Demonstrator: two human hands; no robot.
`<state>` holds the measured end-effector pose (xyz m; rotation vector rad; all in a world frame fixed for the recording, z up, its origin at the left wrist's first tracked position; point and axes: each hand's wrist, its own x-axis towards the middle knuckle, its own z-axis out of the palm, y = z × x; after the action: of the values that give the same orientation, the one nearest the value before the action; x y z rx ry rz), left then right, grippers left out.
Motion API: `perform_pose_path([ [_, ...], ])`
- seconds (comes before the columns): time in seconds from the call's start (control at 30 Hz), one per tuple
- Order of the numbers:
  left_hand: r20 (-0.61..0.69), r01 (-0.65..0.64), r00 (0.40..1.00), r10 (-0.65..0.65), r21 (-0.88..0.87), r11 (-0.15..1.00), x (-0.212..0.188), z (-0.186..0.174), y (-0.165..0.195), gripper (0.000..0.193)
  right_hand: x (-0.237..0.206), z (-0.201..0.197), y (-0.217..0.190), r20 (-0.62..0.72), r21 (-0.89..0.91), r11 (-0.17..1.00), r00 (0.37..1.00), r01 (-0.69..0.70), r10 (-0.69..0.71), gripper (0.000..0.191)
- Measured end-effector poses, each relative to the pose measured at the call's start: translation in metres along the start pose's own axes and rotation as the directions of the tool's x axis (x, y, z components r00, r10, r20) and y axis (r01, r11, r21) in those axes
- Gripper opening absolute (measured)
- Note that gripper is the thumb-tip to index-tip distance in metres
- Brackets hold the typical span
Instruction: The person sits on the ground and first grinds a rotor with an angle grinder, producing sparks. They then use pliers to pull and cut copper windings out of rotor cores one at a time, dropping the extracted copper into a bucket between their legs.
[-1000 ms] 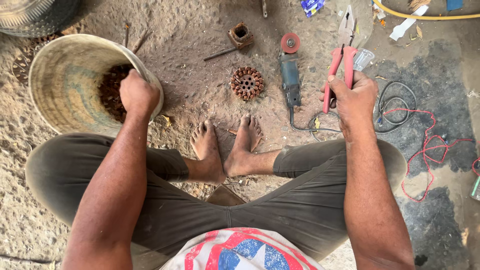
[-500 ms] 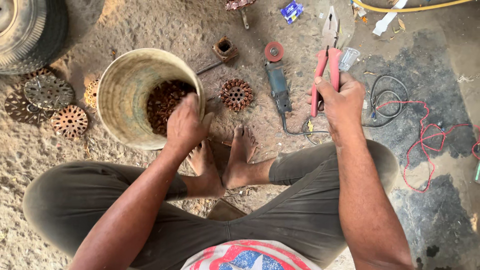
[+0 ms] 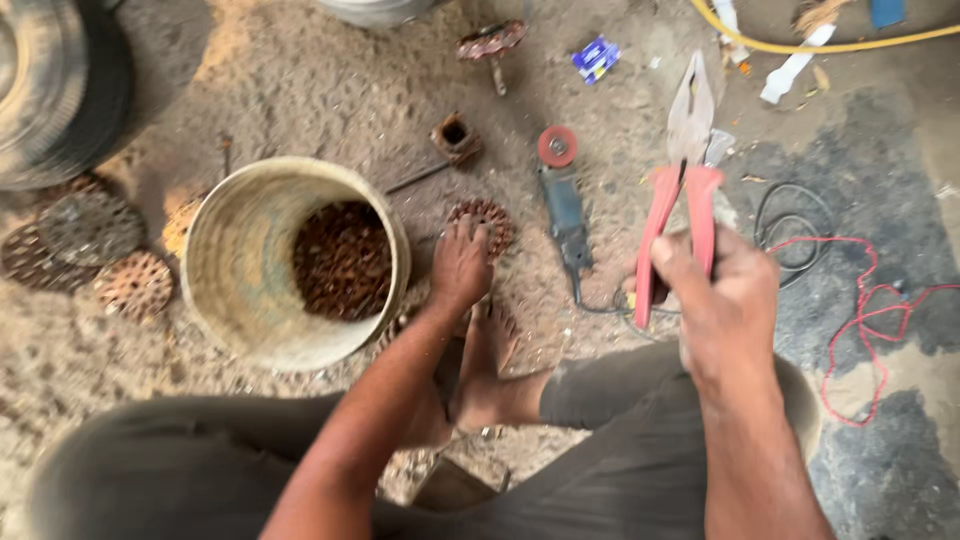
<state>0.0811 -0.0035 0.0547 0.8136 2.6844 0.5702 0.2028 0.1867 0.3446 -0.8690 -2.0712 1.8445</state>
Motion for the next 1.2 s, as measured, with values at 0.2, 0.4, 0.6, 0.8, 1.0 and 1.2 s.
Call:
perform_pose_path([
  [0.2,0.160,0.058,0.981,-0.105,0.274,0.960,0.028,0.045,-0.006,0.101,0.009,0.004,-0.006,-0.048,0.044,0.989,0.988,-0.143,0.145,0.024],
  [0.4,-0.066,0.056,0.997,-0.039,0.279,0.959,0.038,0.078,-0.016,0.088,0.003,-0.008,-0.008,0.000,0.143,0.987,0.997,-0.079,0.080,0.027],
  [0.6,0.166,0.158,0.971,-0.174,0.105,0.982,0.028,0.021,0.003,0.116,0.002,-0.015,0.002,0.008,0.192,0.976,0.995,-0.098,0.098,0.027],
  [0.8,0.301,0.304,0.925,-0.234,-0.213,0.929,0.003,-0.080,0.058,0.141,0.008,-0.009,-0.009,-0.039,0.102,0.994,0.998,-0.045,0.049,0.022],
  [1.0,0.082,0.073,0.996,-0.019,-0.725,0.685,-0.019,-0.200,0.070,0.128,0.005,0.005,-0.014,0.008,0.163,0.985,0.998,0.062,-0.064,0.022],
  [1.2,0.006,0.117,0.982,-0.186,-0.799,0.590,-0.082,-0.316,0.037,0.127,-0.007,0.036,-0.023,0.201,0.210,0.975,0.979,-0.070,0.027,0.018],
])
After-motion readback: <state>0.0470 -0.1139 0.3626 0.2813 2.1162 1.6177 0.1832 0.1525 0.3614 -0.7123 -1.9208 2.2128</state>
